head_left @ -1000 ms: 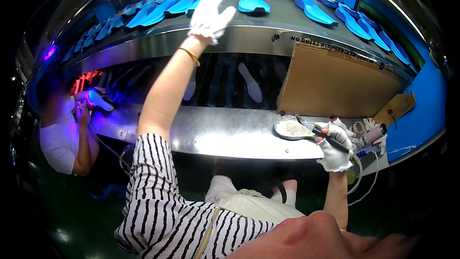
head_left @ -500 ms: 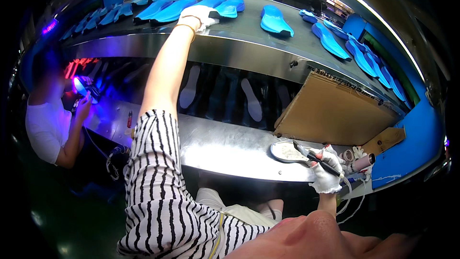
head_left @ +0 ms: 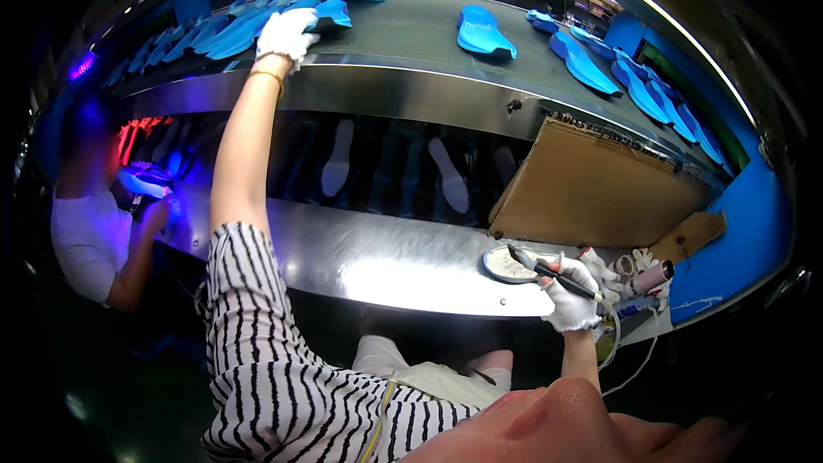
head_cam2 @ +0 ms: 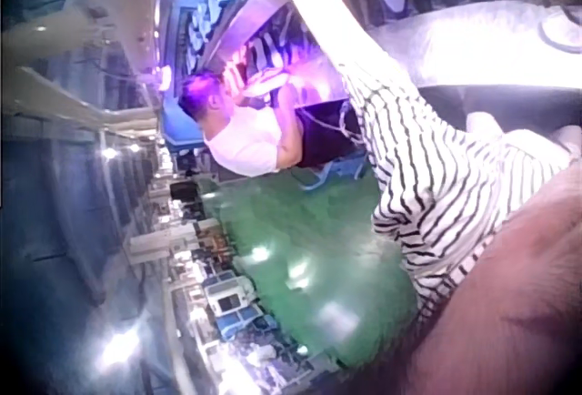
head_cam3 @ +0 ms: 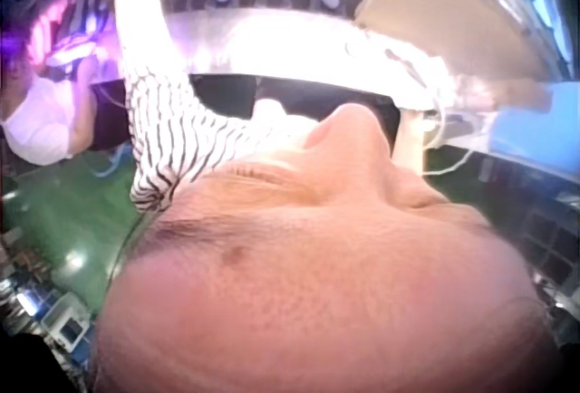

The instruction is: The person reaches for blue shoe soles from a conveyor belt and uses a brush tool to apply a liquid substance across the bottom surface of each sole before placing them on a lower platform.

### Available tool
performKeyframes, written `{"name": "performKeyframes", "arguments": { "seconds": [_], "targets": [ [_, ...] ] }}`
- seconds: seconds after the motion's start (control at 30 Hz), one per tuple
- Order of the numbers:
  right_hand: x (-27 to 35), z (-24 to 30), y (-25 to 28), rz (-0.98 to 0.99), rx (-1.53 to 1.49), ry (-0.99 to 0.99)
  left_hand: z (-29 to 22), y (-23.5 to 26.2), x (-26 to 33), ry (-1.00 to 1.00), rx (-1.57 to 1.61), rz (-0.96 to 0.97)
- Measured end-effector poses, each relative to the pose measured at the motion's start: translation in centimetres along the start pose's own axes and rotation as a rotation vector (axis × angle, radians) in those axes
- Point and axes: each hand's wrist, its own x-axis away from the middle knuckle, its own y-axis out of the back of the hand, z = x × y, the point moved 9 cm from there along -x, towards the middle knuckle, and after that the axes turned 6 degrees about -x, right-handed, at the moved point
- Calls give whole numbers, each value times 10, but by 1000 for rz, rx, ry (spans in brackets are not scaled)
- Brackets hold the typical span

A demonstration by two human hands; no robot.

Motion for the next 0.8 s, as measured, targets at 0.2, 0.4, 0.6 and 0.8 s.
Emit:
{"name": "performKeyframes", "arguments": {
  "seconds": [0.2,0.4,0.6,0.8],
  "targets": [
    [7,-22,9,51,65,-128,-60,108,55,169,912,-408],
    [17,-37,27,6,-73,-201,-67,172,70,-35,2206,-296],
    [24,-36,13,17,-112,-233,-239,110,168,350,2643,777],
    [38,-30,11,-28,43,-202,-357,17,353,1123,2836,1157]
  ]
}}
